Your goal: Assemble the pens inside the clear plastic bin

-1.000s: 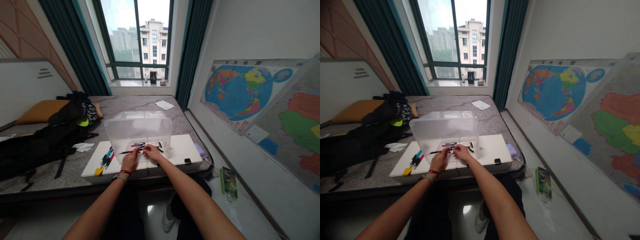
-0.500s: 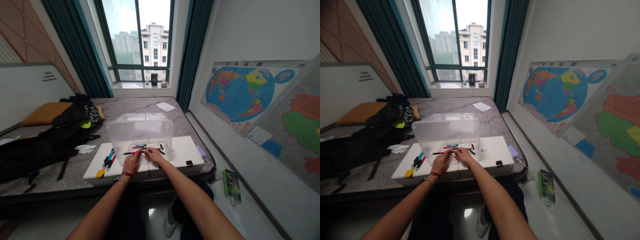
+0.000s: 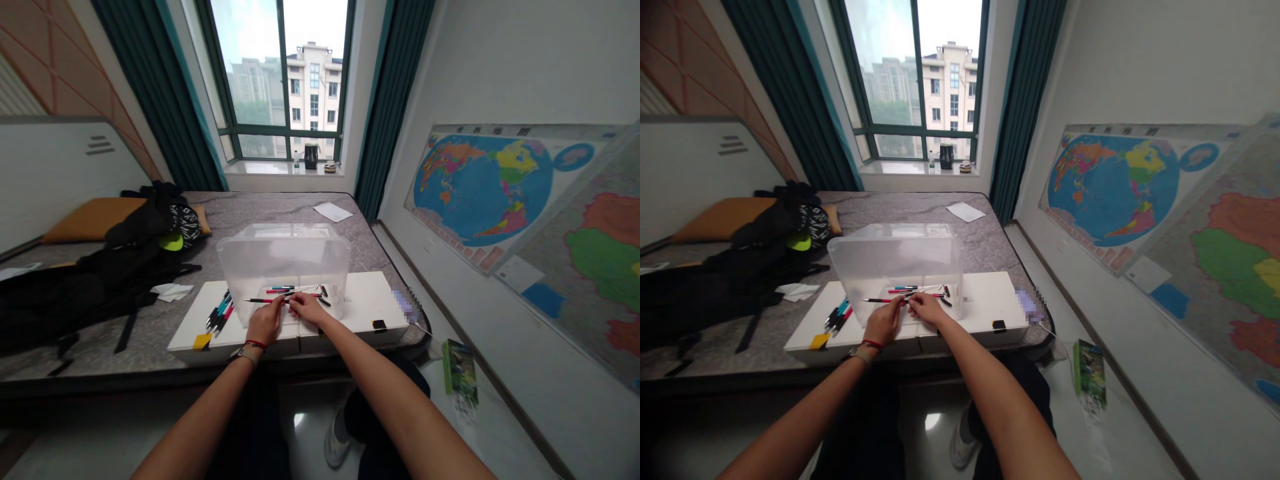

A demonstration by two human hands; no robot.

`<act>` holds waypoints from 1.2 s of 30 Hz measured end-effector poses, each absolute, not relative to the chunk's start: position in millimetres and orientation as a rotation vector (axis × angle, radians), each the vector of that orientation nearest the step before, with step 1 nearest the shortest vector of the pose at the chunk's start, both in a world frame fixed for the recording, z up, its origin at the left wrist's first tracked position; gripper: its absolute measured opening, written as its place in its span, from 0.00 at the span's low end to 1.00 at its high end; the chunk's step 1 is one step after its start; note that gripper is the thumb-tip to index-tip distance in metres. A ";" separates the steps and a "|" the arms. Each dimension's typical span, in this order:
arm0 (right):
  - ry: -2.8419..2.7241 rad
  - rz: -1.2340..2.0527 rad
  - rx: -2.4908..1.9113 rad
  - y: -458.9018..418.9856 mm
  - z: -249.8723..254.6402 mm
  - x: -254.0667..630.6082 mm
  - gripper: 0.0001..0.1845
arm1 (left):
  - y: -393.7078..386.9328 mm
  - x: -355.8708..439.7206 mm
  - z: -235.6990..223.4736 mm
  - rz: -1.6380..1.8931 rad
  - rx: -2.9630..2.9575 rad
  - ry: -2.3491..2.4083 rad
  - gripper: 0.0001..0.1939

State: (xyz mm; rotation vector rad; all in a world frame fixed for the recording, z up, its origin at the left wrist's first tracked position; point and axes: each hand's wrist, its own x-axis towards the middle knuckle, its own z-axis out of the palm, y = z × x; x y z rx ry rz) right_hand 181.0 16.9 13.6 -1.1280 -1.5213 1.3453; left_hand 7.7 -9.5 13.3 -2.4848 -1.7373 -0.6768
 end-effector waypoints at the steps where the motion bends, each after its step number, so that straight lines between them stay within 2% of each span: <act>1: -1.522 1.341 -1.137 16.7 13.4 181.0 0.13 | -9.3 7.6 12.9 -0.680 -2.488 -1.733 0.21; 15: -1.510 1.365 -1.167 19.5 11.3 184.4 0.23 | -4.7 4.2 3.8 -0.690 -2.517 -1.700 0.19; 22: -1.394 1.462 -1.088 21.9 8.2 183.2 0.12 | -7.1 4.4 7.1 -0.683 -2.512 -1.700 0.20; 27: -1.409 1.379 -1.171 22.4 5.6 181.2 0.08 | -7.7 6.0 8.7 -0.680 -2.537 -1.682 0.19; 31: -1.418 1.355 -1.156 23.1 4.7 180.5 0.09 | -7.8 7.3 10.0 -0.653 -2.522 -1.674 0.18; 36: -1.311 1.346 -1.196 26.3 5.7 180.0 0.16 | -10.9 10.7 17.0 -0.681 -2.513 -1.618 0.18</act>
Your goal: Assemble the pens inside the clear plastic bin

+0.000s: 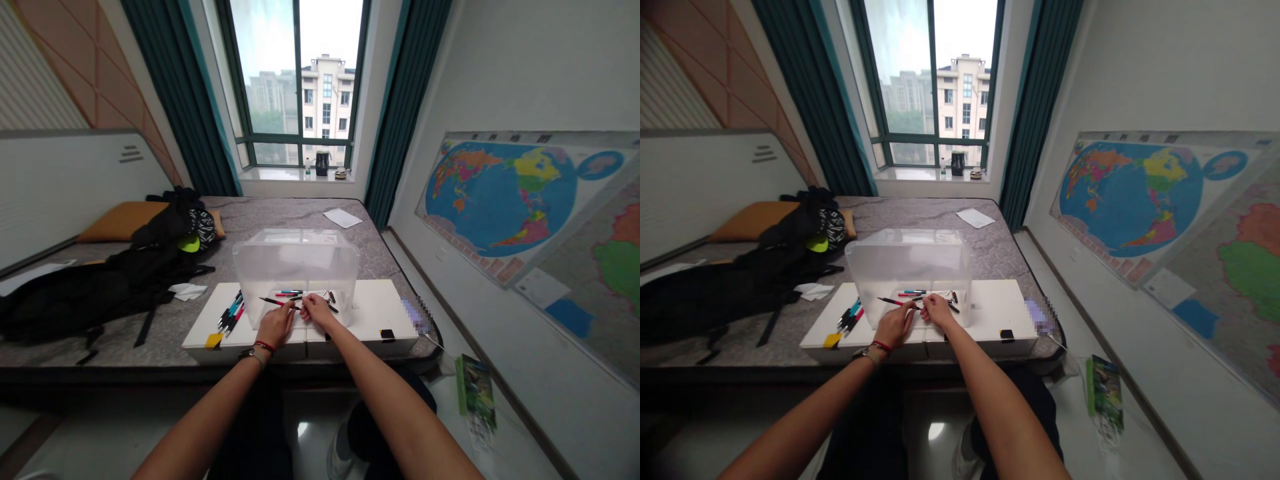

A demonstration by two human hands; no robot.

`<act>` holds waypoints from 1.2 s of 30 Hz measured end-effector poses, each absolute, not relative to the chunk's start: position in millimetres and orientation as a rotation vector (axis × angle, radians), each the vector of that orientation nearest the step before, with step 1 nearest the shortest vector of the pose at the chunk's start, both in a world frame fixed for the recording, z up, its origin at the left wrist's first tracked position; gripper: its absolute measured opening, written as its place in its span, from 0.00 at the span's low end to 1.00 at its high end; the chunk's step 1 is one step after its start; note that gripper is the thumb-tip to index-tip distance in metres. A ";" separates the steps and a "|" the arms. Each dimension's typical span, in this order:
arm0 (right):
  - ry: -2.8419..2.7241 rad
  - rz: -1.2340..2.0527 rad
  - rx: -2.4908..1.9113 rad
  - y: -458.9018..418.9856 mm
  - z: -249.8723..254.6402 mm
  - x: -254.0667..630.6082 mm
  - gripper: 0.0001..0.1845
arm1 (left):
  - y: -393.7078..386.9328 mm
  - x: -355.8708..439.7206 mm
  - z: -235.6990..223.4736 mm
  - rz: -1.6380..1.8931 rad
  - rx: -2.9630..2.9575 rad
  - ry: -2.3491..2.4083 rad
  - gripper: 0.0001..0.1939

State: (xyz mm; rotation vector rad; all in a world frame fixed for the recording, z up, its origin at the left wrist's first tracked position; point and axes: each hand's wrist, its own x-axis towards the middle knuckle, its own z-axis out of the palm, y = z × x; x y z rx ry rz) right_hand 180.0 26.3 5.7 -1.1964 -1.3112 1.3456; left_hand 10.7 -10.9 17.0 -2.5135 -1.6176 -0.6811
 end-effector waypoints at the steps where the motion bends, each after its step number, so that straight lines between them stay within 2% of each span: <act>1: -1.304 1.338 -1.204 26.9 6.2 180.1 0.17 | -11.7 11.4 18.3 -0.692 -2.521 -1.603 0.19; 7: -1.234 1.313 -1.230 26.5 9.5 182.7 0.19 | -15.3 13.3 22.2 -0.714 -2.516 -1.663 0.20; 14: -1.248 1.191 -1.261 18.4 16.3 181.5 0.15 | -14.9 14.4 22.0 -0.698 -2.513 -1.723 0.17; 19: -1.296 1.111 -1.334 16.1 19.9 179.5 0.13 | -11.0 13.2 18.9 -0.684 -2.515 -1.732 0.19; 24: -1.258 1.168 -1.316 18.0 18.4 179.6 0.13 | -10.6 11.2 30.8 -0.705 -2.679 -1.493 0.26; 26: -1.253 1.174 -1.303 18.7 17.3 179.9 0.14 | -13.6 10.4 36.1 -0.729 -2.761 -1.316 0.23; 28: -1.258 1.173 -1.297 19.2 16.4 180.1 0.15 | -20.0 9.4 38.9 -0.780 -2.814 -1.172 0.19; 31: -1.267 1.172 -1.301 19.5 15.7 179.9 0.16 | -37.7 5.3 38.7 -0.929 -2.827 -1.117 0.20; 36: -1.286 1.147 -1.332 19.0 17.2 178.1 0.16 | -81.0 -15.7 42.4 -1.157 -2.780 -1.415 0.21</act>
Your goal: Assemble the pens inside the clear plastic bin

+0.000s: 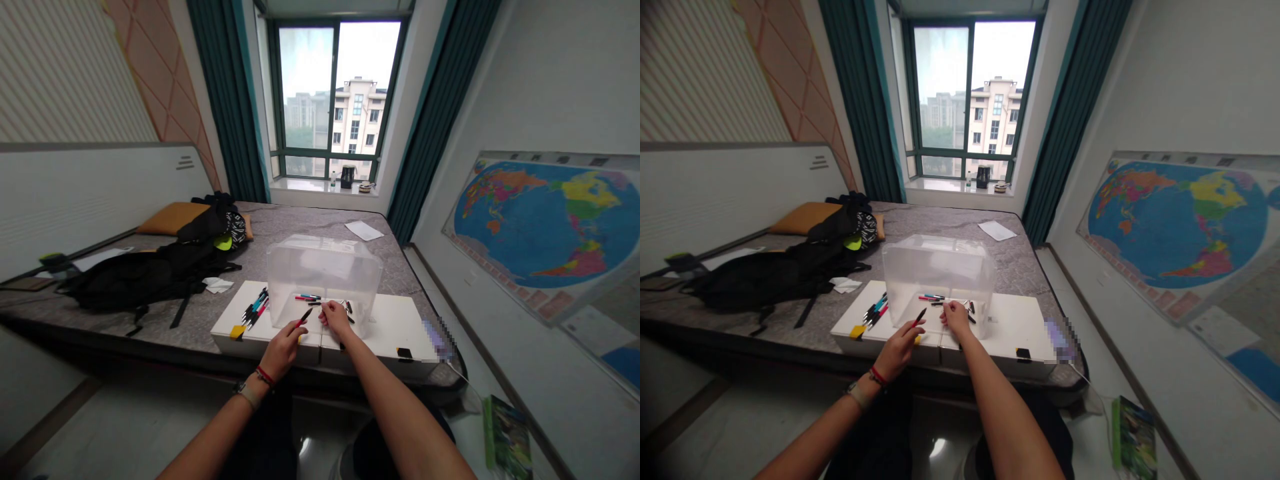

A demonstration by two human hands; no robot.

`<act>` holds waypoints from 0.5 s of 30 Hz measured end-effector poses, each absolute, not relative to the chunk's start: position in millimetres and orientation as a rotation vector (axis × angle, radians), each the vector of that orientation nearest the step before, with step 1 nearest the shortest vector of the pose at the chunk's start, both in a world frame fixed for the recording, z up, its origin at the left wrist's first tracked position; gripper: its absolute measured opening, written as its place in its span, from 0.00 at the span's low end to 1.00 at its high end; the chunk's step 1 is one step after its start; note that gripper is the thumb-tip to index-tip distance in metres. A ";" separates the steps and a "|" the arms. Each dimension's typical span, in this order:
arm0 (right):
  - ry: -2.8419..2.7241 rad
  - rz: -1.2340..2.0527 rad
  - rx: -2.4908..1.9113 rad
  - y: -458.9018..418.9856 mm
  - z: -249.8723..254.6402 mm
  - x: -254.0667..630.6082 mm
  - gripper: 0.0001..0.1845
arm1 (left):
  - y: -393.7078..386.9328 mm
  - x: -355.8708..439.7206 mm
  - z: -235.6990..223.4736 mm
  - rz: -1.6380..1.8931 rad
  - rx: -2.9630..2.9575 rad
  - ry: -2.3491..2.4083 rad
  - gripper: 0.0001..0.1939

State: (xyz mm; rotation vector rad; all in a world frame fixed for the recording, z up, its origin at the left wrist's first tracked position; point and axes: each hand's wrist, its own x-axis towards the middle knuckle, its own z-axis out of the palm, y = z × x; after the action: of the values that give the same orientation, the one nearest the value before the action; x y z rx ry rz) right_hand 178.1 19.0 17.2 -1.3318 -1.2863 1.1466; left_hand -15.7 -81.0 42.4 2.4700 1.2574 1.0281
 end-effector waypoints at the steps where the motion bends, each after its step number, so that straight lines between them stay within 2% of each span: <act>1: -1.288 1.145 -1.332 18.8 17.8 177.7 0.16 | -89.8 -22.4 44.5 1.013 2.429 1.293 0.21; 6: -1.280 1.148 -1.371 17.6 20.9 176.1 0.15 | -132.3 -62.8 52.7 0.946 2.381 1.446 0.20; 9: -1.278 1.149 -1.379 17.5 21.9 175.7 0.15 | -150.8 -83.7 52.8 0.913 2.407 1.466 0.27; 11: -1.275 1.149 -1.367 17.9 21.4 175.9 0.15 | -153.9 -94.0 52.4 0.921 2.438 1.499 0.30; 15: -1.271 1.148 -1.343 18.9 18.2 177.3 0.15 | -134.2 -110.9 58.2 0.982 2.483 1.573 0.28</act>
State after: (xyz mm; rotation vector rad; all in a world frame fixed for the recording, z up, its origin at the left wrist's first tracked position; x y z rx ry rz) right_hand 177.3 18.9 18.2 -1.3431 -1.2709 1.1479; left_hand -110.9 -134.2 58.2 2.4831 1.5731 0.9821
